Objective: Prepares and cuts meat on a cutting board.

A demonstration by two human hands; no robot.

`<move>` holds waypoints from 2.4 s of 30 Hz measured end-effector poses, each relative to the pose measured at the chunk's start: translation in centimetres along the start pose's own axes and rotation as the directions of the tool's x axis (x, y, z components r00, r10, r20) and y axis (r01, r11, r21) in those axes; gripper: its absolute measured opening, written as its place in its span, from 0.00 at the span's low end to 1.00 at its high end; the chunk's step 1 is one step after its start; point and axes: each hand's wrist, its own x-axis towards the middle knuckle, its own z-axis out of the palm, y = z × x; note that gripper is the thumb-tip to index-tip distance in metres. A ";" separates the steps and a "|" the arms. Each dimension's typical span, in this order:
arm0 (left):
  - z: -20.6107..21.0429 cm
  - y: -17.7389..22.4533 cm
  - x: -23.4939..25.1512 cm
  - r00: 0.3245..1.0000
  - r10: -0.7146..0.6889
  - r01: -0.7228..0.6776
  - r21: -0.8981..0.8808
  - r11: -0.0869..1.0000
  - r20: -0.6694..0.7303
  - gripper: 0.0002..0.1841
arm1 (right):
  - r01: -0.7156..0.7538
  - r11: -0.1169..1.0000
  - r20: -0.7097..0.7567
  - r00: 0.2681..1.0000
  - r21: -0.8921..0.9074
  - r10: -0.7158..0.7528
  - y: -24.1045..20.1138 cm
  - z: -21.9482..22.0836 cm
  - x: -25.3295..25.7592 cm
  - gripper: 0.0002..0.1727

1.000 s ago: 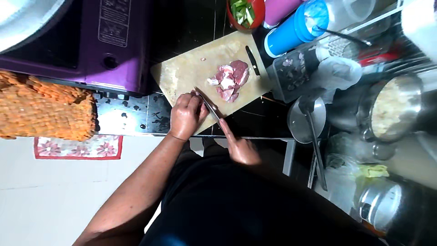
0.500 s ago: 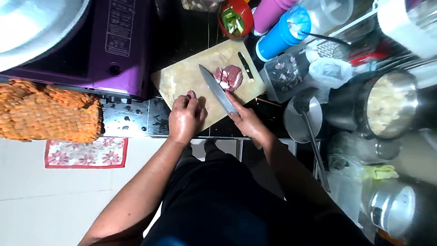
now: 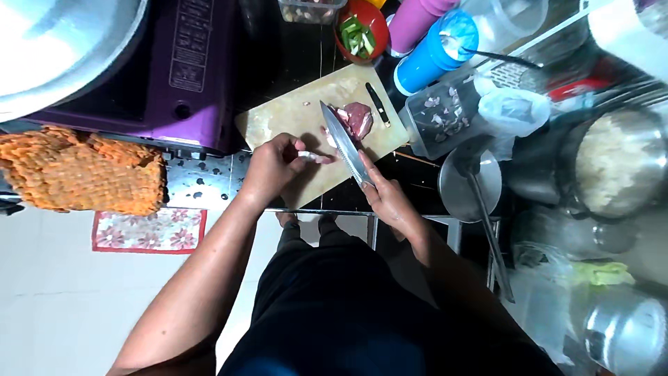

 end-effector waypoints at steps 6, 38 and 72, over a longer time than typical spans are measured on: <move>1.8 -2.7 -1.2 0.967 0.217 -0.162 0.337 0.927 -0.132 0.19 | 0.075 0.987 -0.097 0.991 -0.141 -0.089 -0.9 0.5 -1.6 0.37; 5.1 -6.4 0.0 0.828 0.491 -0.363 0.409 0.837 -0.270 0.09 | 0.027 0.868 0.090 0.996 -0.496 0.020 -6.6 5.4 1.0 0.47; 2.1 -4.5 0.3 0.948 0.255 -0.214 0.211 0.954 -0.191 0.11 | 0.089 0.931 0.003 0.996 -0.355 -0.094 -4.0 1.5 -0.1 0.40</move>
